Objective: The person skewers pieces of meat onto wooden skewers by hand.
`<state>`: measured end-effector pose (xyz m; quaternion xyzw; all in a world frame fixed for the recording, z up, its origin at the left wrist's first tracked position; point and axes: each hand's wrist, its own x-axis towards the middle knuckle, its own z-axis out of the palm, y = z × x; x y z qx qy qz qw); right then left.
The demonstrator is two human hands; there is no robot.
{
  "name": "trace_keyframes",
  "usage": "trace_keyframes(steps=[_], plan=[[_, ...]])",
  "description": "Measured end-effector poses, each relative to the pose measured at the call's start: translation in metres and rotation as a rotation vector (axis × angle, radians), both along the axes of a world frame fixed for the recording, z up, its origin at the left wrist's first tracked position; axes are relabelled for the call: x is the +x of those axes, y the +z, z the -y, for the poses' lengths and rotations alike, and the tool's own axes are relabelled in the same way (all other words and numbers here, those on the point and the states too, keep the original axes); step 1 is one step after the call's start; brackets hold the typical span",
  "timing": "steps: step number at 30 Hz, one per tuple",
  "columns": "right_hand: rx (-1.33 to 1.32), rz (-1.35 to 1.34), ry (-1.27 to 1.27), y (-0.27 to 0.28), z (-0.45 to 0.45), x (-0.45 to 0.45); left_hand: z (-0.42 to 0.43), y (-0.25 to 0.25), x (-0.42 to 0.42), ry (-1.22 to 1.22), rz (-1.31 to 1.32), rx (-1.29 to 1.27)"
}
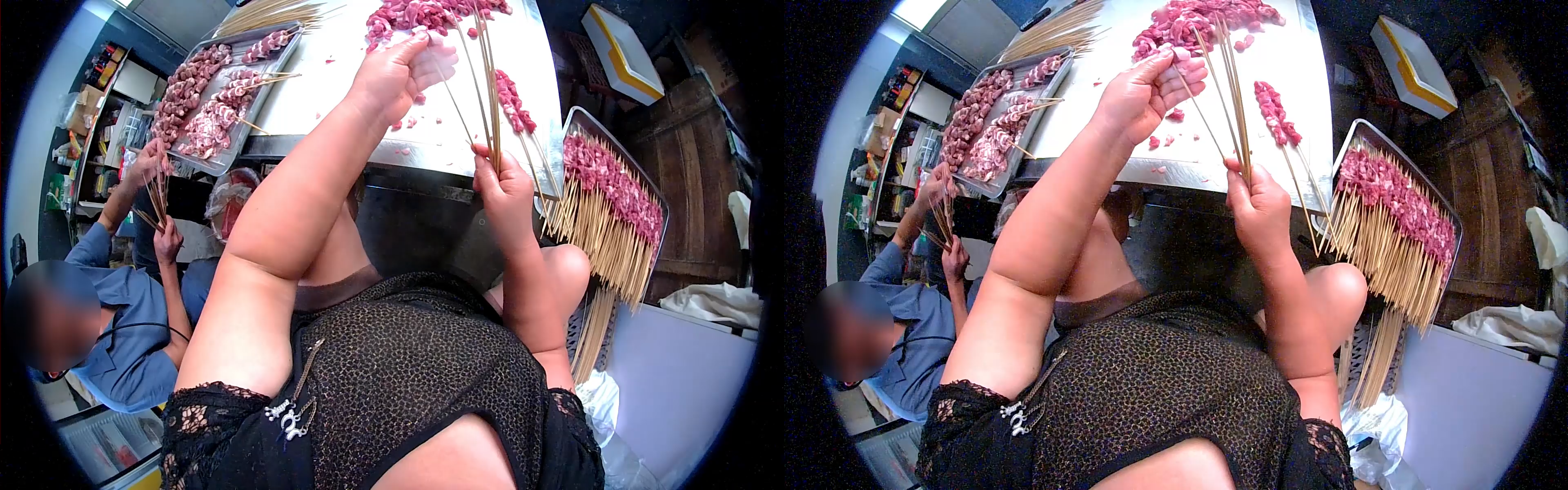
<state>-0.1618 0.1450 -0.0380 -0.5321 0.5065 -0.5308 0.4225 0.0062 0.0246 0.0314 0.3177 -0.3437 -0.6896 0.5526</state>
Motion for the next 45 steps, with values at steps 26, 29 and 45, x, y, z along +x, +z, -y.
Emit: trace_keyframes(steps=[26,29,45], plan=[[0.102,0.213,0.067,0.002,-0.001,-0.006,0.012,-0.012,0.004,0.070,-0.172,-0.010],[0.104,0.186,0.075,0.004,-0.003,-0.004,0.014,-0.010,0.010,0.163,-0.108,-0.067],[0.095,0.120,0.065,0.005,-0.003,-0.006,0.008,-0.002,0.014,0.023,-0.028,-0.079]])
